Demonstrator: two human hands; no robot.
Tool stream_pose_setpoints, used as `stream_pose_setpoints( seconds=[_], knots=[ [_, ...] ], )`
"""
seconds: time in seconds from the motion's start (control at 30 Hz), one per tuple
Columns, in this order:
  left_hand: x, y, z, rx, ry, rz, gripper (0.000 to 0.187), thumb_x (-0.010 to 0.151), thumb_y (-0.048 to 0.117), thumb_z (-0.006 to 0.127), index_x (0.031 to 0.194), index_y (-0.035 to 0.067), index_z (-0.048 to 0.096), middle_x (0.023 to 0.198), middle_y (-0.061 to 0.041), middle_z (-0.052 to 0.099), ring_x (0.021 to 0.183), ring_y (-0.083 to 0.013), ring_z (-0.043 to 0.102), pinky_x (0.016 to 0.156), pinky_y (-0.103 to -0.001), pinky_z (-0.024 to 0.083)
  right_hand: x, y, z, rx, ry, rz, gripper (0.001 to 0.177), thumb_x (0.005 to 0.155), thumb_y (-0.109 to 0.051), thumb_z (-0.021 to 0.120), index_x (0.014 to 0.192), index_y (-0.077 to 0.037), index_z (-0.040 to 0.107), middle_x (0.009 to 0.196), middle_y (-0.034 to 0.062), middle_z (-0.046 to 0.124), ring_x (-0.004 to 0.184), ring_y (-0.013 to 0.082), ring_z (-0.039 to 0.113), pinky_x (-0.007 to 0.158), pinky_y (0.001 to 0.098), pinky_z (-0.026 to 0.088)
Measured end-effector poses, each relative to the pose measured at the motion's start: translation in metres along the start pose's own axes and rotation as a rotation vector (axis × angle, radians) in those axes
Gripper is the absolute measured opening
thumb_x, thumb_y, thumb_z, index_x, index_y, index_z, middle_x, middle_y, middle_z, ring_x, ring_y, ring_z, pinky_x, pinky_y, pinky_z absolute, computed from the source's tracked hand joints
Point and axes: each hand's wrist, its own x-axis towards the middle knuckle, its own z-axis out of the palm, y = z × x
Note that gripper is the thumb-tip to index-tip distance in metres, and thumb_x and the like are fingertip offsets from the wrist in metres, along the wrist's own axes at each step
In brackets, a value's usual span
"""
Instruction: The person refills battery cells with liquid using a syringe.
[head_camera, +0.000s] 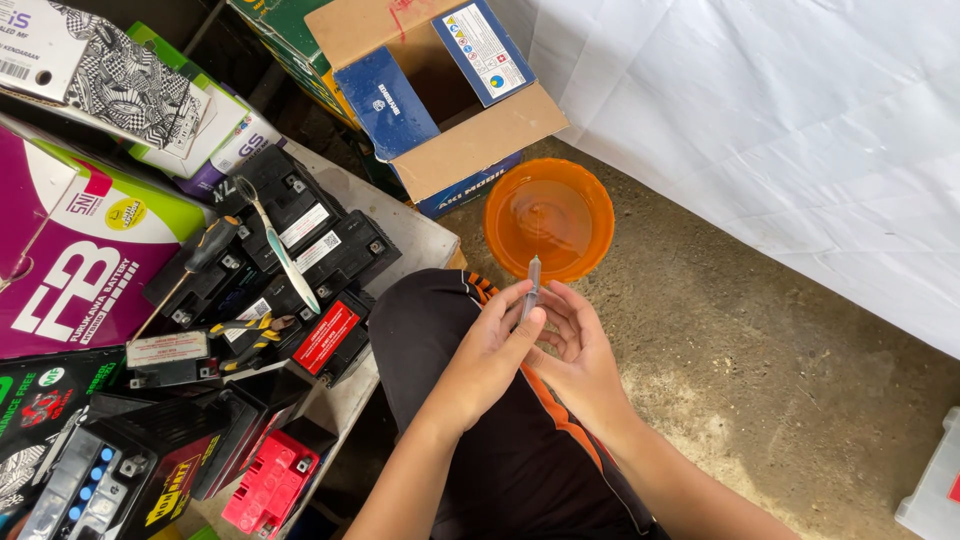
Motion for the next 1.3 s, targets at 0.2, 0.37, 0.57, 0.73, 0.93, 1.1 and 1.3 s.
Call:
stream_pose_setpoints(
  seconds=[0.2,0.37,0.57,0.73,0.93,1.1,1.3],
  knots=[
    [-0.002,0.002,0.001,-0.008,0.009,0.008,0.068,0.102,0.030,0.061,0.154,-0.004,0.034,0.158,-0.038,0.030,0.153,-0.0427,0.025,0.121,-0.049,0.028,0.000,0.001,0.002,-0.019,0.018,0.001,0.094,0.069,0.002,0.090,0.149,0.000,0.041,0.140,0.0180,0.055,0.126,0.0240,0.061,0.095,0.0325,0.054],
    [0.000,-0.003,-0.002,-0.013,0.015,-0.005,0.069,0.101,0.031,0.062,0.155,-0.002,0.034,0.157,-0.036,0.032,0.153,-0.0419,0.026,0.121,-0.049,0.029,0.001,0.008,0.000,0.016,0.031,0.011,0.093,0.068,0.004,0.090,0.148,-0.003,0.043,0.141,0.0174,0.054,0.123,0.0249,0.063,0.094,0.0327,0.056],
    [-0.001,-0.002,0.000,-0.014,0.027,0.011,0.067,0.101,0.030,0.062,0.153,-0.004,0.036,0.158,-0.036,0.027,0.153,-0.0431,0.024,0.121,-0.049,0.028,0.002,0.009,0.003,0.076,0.034,-0.010,0.093,0.069,0.009,0.086,0.148,-0.005,0.040,0.141,0.0174,0.050,0.123,0.0292,0.063,0.096,0.0354,0.058],
    [0.000,-0.005,-0.002,-0.012,0.031,0.017,0.066,0.101,0.029,0.062,0.153,-0.004,0.037,0.158,-0.036,0.026,0.153,-0.0437,0.023,0.121,-0.049,0.027,0.005,0.014,0.004,0.105,0.039,-0.039,0.095,0.070,0.012,0.083,0.149,-0.010,0.035,0.139,0.0156,0.048,0.123,0.0297,0.063,0.098,0.0363,0.059],
    [-0.003,0.003,0.001,0.022,0.032,0.006,0.068,0.101,0.031,0.062,0.154,-0.004,0.036,0.156,-0.037,0.030,0.152,-0.0454,0.026,0.121,-0.050,0.026,0.006,0.012,0.010,0.173,0.029,-0.057,0.101,0.071,0.015,0.079,0.153,-0.012,0.026,0.138,0.0177,0.044,0.121,0.0319,0.063,0.098,0.0390,0.060],
    [-0.006,0.011,0.004,0.055,0.037,0.000,0.068,0.102,0.034,0.060,0.154,-0.002,0.038,0.155,-0.035,0.033,0.151,-0.0445,0.028,0.121,-0.049,0.028,0.006,0.011,0.013,0.221,0.008,-0.038,0.100,0.074,0.014,0.076,0.155,-0.013,0.024,0.139,0.0127,0.045,0.119,0.0238,0.062,0.097,0.0321,0.060],
    [-0.004,0.016,0.003,0.135,0.004,0.015,0.069,0.106,0.035,0.050,0.158,-0.004,0.028,0.158,-0.038,0.027,0.151,-0.0478,0.024,0.121,-0.053,0.023,0.010,0.014,0.015,0.193,-0.017,-0.071,0.102,0.074,0.013,0.076,0.157,-0.014,0.023,0.147,0.0138,0.043,0.129,0.0243,0.056,0.107,0.0346,0.052]
  ],
)
